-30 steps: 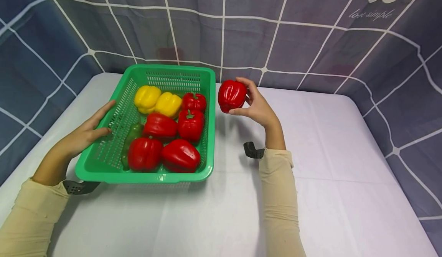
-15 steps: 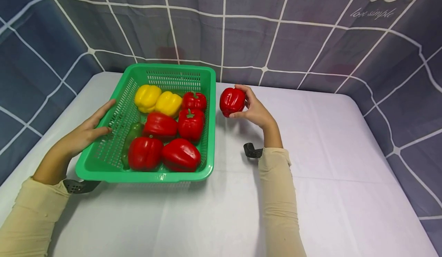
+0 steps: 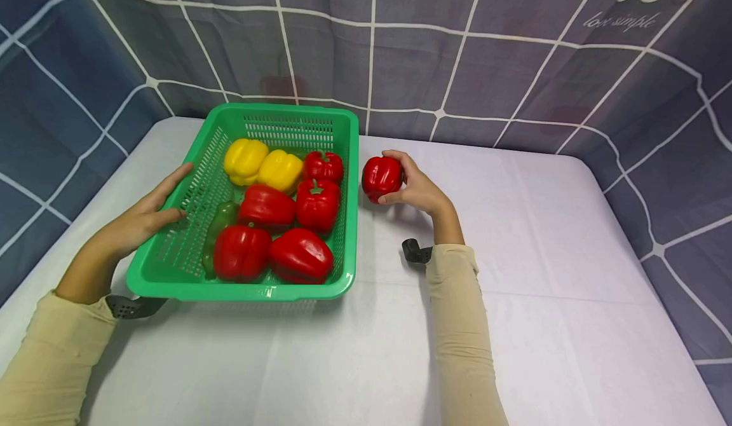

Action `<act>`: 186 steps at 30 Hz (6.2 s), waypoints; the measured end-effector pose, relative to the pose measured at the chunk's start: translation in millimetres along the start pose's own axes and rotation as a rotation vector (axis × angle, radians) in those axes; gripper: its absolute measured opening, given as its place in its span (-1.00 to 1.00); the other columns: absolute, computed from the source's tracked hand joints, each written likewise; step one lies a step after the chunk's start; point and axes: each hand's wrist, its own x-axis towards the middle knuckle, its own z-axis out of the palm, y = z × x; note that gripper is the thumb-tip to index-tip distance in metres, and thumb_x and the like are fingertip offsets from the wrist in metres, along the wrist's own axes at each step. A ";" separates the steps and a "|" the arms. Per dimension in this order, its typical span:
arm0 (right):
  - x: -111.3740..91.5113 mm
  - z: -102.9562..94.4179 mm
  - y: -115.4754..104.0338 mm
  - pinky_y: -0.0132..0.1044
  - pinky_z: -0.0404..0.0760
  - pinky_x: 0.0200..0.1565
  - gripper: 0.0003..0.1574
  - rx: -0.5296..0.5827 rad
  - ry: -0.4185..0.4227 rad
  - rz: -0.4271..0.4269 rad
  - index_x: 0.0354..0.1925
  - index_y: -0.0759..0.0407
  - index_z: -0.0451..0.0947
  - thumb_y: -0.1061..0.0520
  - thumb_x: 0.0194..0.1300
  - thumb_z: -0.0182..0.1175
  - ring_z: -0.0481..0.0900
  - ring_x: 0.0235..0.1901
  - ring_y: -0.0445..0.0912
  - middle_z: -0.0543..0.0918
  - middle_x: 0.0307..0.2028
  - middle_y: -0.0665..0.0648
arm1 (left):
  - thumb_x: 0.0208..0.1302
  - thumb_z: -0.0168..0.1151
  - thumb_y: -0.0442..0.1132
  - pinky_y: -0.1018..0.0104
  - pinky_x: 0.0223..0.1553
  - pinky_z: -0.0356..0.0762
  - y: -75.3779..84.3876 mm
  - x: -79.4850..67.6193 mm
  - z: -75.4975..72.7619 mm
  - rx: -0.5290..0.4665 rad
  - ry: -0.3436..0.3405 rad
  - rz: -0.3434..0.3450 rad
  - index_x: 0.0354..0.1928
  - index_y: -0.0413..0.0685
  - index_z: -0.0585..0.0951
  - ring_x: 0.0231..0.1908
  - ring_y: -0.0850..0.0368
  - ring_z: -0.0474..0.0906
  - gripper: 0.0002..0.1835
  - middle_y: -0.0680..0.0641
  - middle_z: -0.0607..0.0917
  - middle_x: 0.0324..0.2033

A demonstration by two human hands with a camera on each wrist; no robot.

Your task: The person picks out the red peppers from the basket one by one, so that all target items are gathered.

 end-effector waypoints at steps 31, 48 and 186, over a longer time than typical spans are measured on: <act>-1.0 -0.8 7.9 0.04 -0.10 0.36 0.21 -0.033 -0.135 0.082 0.38 0.08 -0.21 0.40 -0.07 0.29 -0.02 0.36 0.12 0.12 0.29 0.24 | 0.25 -0.18 -0.44 0.45 -0.24 0.55 2.4 0.5 -6.4 -0.026 -0.095 -0.005 0.42 0.11 -0.37 -0.04 0.26 0.34 -0.16 -0.33 -0.23 0.37; -5.9 -6.8 11.3 0.11 0.19 0.25 0.22 -0.079 -0.119 0.183 0.36 -0.01 -0.26 0.37 -0.04 0.28 0.13 0.29 0.19 0.11 0.30 0.27 | 0.24 -0.17 -0.45 0.51 -0.23 0.52 0.4 2.0 -10.5 -0.021 -0.088 -0.006 0.42 0.07 -0.35 -0.04 0.27 0.31 -0.16 -0.37 -0.13 0.35; 9.7 117.4 -105.4 0.30 -0.42 0.25 0.38 -1.284 -0.392 0.085 0.42 -0.07 -0.16 -0.19 -0.23 0.42 0.10 0.33 0.00 0.17 0.34 0.02 | 0.22 -0.19 -0.48 0.42 -0.31 0.59 -0.4 4.2 -9.6 -0.103 -0.048 -0.031 0.42 0.14 -0.33 -0.18 0.37 0.47 -0.15 -0.36 -0.11 0.34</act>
